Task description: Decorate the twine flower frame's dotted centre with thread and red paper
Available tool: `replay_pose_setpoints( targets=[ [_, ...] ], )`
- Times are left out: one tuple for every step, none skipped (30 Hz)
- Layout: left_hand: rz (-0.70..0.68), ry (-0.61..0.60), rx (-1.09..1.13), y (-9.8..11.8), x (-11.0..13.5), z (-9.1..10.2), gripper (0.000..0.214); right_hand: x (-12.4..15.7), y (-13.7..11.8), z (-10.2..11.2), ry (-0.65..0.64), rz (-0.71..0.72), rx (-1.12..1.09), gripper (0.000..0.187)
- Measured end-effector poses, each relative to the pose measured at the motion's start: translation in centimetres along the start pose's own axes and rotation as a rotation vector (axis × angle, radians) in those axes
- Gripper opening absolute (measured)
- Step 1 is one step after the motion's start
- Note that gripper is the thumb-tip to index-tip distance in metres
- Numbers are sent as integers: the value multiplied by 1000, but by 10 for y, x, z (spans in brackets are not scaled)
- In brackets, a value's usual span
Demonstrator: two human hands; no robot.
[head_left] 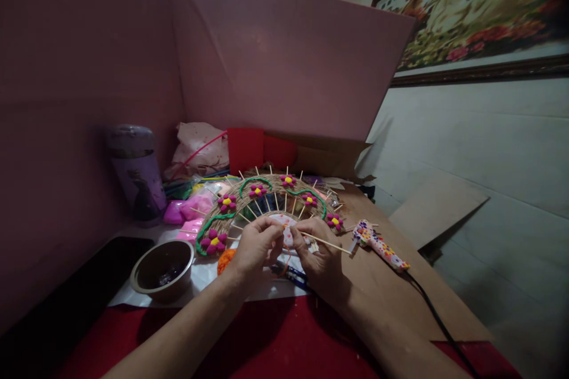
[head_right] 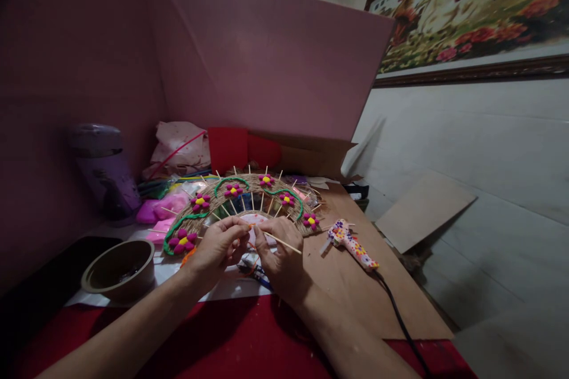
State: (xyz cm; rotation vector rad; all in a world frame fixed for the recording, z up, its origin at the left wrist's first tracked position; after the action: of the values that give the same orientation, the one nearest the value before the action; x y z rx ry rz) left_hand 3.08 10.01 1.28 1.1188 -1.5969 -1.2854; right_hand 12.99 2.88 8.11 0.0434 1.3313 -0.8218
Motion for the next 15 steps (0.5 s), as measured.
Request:
replay_pose_setpoints(
  targets=[
    [-1,-5,-1,0,0,-1,13,0,0,0,-2,1,16,10],
    [-1,-9,-2,0,0,-2,13,0,0,0,-2,1,28,10],
    [1,-11,-1,0,0,-2,13,0,0,-1,-3,1,38,10],
    [2,-14,0,0,0,-2,13,0,0,0,-4,1,50,9],
    [1,-21,2,0,0,-3,13,0,1,0,-4,2,64,9],
    [-2,-28,2,0,0,-3,13,0,2,0,-5,3,84,9],
    [-7,-37,0,0,0,-4,13,-1,3,0,-9,3,108,9],
    [-12,-47,-1,0,0,-5,13,-1,4,1,-13,3,137,10],
    [-15,-55,-1,0,0,-6,13,-2,5,1,-16,2,168,11],
    [-15,-57,1,0,0,-6,13,-3,7,2,-15,-2,198,11],
    [-11,-54,6,0,0,-5,13,-4,9,4,-3,-11,226,12],
    [-4,-49,15,-1,0,-5,13,-5,12,7,20,-23,251,13],
    [4,-44,26,-1,0,-4,13,-5,15,11,46,-39,272,14],
    [10,-41,38,-1,0,-4,12,-6,19,14,72,-58,289,14],
    [15,-42,50,-1,0,-4,12,-6,23,17,92,-80,302,15]
  ],
)
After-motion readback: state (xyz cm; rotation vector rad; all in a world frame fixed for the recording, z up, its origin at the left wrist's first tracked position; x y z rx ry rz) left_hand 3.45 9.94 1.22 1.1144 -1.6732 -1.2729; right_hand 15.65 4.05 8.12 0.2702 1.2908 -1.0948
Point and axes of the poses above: each hand's wrist, its own x-axis away from the middle knuckle, its own z-axis out of the back of the hand, y = z × x, the point moved 10 cm from there along -x, towards the middle knuckle, and after that the axes turned 11 degrees about -x, right-handed, at the moved point
